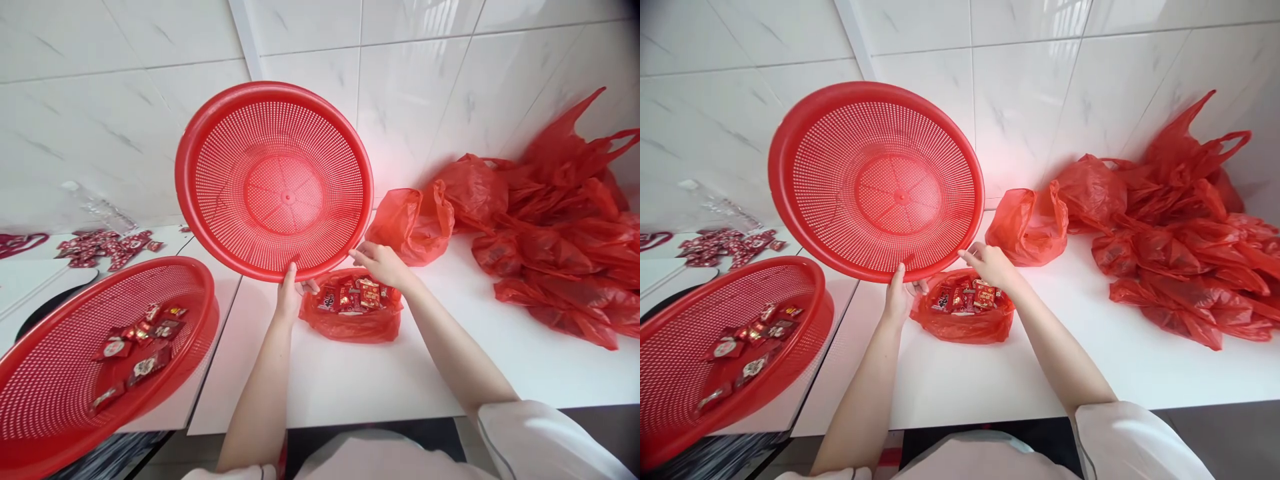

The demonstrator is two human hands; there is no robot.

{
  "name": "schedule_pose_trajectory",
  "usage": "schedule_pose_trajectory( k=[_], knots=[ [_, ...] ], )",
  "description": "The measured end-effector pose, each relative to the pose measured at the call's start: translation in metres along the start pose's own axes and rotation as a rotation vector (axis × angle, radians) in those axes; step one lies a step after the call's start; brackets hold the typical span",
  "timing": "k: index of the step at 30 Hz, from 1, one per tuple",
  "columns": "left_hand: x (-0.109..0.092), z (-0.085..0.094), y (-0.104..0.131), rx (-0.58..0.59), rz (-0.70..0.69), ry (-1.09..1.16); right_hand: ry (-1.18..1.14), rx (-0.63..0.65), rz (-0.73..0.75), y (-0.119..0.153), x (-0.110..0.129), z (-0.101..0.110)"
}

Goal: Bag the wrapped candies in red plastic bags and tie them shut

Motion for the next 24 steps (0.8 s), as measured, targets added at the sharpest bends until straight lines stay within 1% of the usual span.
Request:
schedule_pose_trajectory(
  k=[1, 2, 5, 6, 7, 8, 9, 11, 12, 13, 14, 15, 16, 18, 20, 22, 24],
  knots=[
    [0.000, -0.002, 0.001, 0.024, 0.004, -0.002, -0.085, -0.045, -0.034, -0.002, -0.006, 0.005],
    [-0.001, -0.004, 0.003, 0.058, 0.002, -0.006, -0.204, -0.057, -0.047, -0.004, -0.010, 0.007],
    [-0.007, -0.014, 0.007, 0.209, -0.066, -0.007, -0.631, -0.018, -0.023, -0.007, -0.008, 0.006],
    [-0.010, -0.015, 0.007, 0.235, -0.105, 0.003, -0.742, -0.022, -0.014, -0.006, -0.005, 0.008],
    [-0.014, -0.011, 0.006, 0.215, -0.143, 0.023, -0.824, -0.049, -0.009, -0.005, -0.002, 0.010],
    [-0.016, -0.003, 0.004, 0.140, -0.172, 0.053, -0.878, -0.094, -0.005, -0.003, 0.000, 0.014],
    [-0.018, 0.011, 0.000, 0.001, -0.189, 0.087, -0.910, -0.141, 0.002, -0.001, 0.004, 0.019],
    [-0.014, 0.052, -0.001, -0.408, -0.180, 0.143, -0.938, -0.211, 0.026, 0.005, 0.011, 0.027],
    [-0.010, 0.072, 0.003, -0.612, -0.163, 0.155, -0.938, -0.235, 0.042, 0.007, 0.015, 0.031],
    [-0.007, 0.090, 0.008, -0.790, -0.148, 0.155, -0.931, -0.252, 0.058, 0.010, 0.018, 0.034],
    [-0.006, 0.104, 0.012, -0.917, -0.146, 0.146, -0.917, -0.263, 0.070, 0.011, 0.021, 0.036],
    [-0.006, 0.114, 0.014, -1.000, -0.155, 0.133, -0.901, -0.275, 0.079, 0.012, 0.023, 0.038],
    [-0.006, 0.122, 0.015, -1.039, -0.165, 0.121, -0.884, -0.286, 0.081, 0.013, 0.024, 0.040],
    [-0.007, 0.128, 0.014, -1.047, -0.171, 0.105, -0.858, -0.303, 0.071, 0.014, 0.024, 0.043],
    [-0.008, 0.123, 0.014, -1.014, -0.167, 0.093, -0.843, -0.304, 0.056, 0.015, 0.023, 0.044],
    [-0.013, 0.107, 0.016, -0.948, -0.219, 0.053, -0.825, -0.281, 0.048, 0.015, 0.024, 0.044],
    [-0.021, 0.081, 0.019, -0.836, -0.320, -0.008, -0.804, -0.245, 0.046, 0.016, 0.025, 0.043]
  ],
)
Point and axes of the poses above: each hand's wrist, its own y-axis away from the middle knuckle, its own z-axis out of the back of the hand, x = y × z, the point moved 8 cm from there along -y, towards the middle knuckle, and after that the axes turned 15 degrees about -y, right-handed, at the moved point
